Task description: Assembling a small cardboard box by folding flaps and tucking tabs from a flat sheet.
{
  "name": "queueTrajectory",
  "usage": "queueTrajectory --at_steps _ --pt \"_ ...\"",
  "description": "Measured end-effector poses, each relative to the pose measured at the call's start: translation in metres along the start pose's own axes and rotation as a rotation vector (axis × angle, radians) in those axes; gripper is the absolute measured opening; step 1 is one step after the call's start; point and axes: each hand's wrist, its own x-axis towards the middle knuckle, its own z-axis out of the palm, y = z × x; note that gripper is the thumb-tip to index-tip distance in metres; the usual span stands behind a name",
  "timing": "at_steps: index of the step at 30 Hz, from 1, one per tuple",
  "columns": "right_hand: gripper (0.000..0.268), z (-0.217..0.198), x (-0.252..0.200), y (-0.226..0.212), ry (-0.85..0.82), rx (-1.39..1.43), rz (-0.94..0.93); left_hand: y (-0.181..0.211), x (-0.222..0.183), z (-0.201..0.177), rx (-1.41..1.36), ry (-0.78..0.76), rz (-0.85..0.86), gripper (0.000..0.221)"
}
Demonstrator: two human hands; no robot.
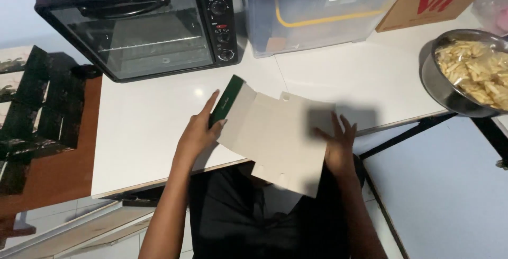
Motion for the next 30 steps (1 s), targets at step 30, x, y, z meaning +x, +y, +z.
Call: queueTrajectory --at_steps 30 --pt "0.031 -0.034 -0.019 -0.012 0.054 0.95 0.576 -0.096 -0.062 0.033 0.395 0.2 0.202 0.017"
